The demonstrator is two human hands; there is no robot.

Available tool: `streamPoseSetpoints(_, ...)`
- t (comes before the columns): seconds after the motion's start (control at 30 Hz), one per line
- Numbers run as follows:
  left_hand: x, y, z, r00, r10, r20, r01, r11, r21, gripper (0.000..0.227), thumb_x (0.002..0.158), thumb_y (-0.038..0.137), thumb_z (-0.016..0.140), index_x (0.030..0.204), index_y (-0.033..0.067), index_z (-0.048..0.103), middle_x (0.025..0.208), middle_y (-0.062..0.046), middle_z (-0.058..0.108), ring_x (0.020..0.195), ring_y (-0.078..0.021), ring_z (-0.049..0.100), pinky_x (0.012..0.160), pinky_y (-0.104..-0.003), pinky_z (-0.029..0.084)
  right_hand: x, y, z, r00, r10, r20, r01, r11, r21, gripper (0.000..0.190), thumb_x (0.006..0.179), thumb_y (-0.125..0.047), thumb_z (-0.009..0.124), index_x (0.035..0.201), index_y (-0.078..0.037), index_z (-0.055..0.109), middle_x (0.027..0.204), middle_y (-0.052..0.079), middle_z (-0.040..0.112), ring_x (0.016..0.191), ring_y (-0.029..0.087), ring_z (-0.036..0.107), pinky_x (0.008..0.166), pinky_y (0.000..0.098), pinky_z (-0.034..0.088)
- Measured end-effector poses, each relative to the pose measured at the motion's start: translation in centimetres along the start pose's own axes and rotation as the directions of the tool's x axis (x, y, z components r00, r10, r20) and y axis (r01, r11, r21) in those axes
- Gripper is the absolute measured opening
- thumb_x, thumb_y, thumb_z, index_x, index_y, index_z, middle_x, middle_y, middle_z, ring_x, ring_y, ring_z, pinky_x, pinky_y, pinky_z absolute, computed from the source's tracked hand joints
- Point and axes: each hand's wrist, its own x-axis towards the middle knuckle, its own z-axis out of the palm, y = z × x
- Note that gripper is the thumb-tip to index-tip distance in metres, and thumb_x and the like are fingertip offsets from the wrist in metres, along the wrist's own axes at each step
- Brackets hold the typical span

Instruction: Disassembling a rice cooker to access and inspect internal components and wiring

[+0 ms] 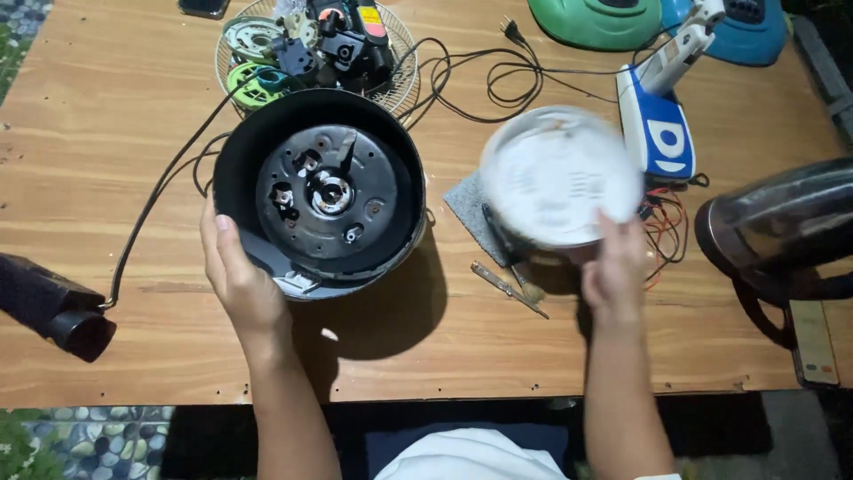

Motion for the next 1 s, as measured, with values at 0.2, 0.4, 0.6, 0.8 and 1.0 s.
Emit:
streamPoseSetpoints(0.2, 0.2, -0.4, -0.7, 0.999, -0.013, 0.038, 0.013, 1.000, 0.015, 0.044, 0.114, 0.024, 0.030, 0.150, 0.0014, 0.041, 0.149, -0.027, 0.048, 0.139, -0.0322, 0.048, 0.120, -0.047, 0.037, -3.1, 0.4, 3.3, 0.916, 0.104, 0.387, -0.100, 0.995, -0.032, 0.046, 0.098, -0.015, 0.071, 0.139, -0.005, 0.053, 0.106, 0.008, 0.061, 0.096, 0.016, 0.059, 0.083, 0.0420, 0.063)
streamPoseSetpoints(0.4, 0.2, -0.3, -0.4, 0.999, -0.031, 0.010, 0.031, 0.999, 0.022, 0.044, 0.114, 0.025, 0.029, 0.150, 0.0034, 0.043, 0.148, -0.023, 0.049, 0.139, -0.0293, 0.047, 0.121, -0.045, 0.034, 1.2, 1.4, -2.2, 0.952, -0.057, 0.302, 0.164, 0.925, -0.342, 0.024, 0.102, -0.022, 0.071, 0.123, -0.011, 0.073, 0.103, 0.013, 0.074, 0.090, 0.022, 0.070, 0.075, 0.0433, 0.062)
streamPoseSetpoints(0.6, 0.1, -0.7, -0.6, 0.999, -0.040, -0.003, 0.040, 0.998, 0.058, 0.044, 0.114, 0.027, 0.028, 0.150, 0.0066, 0.044, 0.148, -0.019, 0.050, 0.138, -0.0264, 0.049, 0.121, -0.043, 0.035, 6.3, 5.5, -7.2, 0.957, -0.178, 0.230, 0.284, 0.398, -0.872, 0.053, 0.077, -0.043, 0.089, 0.123, -0.021, 0.076, 0.111, 0.003, 0.074, 0.099, 0.021, 0.073, 0.092, 0.0421, 0.055)
streamPoseSetpoints(0.8, 0.2, -0.6, -0.6, 1.000, -0.028, 0.012, 0.028, 0.999, 0.036, 0.044, 0.114, 0.025, 0.028, 0.151, 0.0043, 0.043, 0.147, -0.022, 0.050, 0.138, -0.0278, 0.047, 0.122, -0.044, 0.032, 5.8, 4.9, -7.1, 0.971, -0.166, 0.174, 0.230, 0.436, -0.870, 0.034, 0.082, -0.027, 0.085, 0.115, -0.027, 0.077, 0.103, 0.000, 0.076, 0.096, 0.026, 0.073, 0.086, 0.0431, 0.055)
streamPoseSetpoints(1.0, 0.1, -0.3, -0.4, 1.000, -0.025, 0.015, 0.025, 1.000, 0.012, 0.044, 0.114, 0.025, 0.030, 0.149, 0.0032, 0.043, 0.146, -0.023, 0.050, 0.138, -0.0277, 0.047, 0.122, -0.045, 0.033, 3.1, 1.9, -6.0, 0.935, -0.279, 0.218, 0.352, 0.803, -0.481, 0.023, 0.102, -0.003, 0.069, 0.125, 0.001, 0.067, 0.107, 0.018, 0.067, 0.096, 0.025, 0.063, 0.081, 0.0392, 0.053)
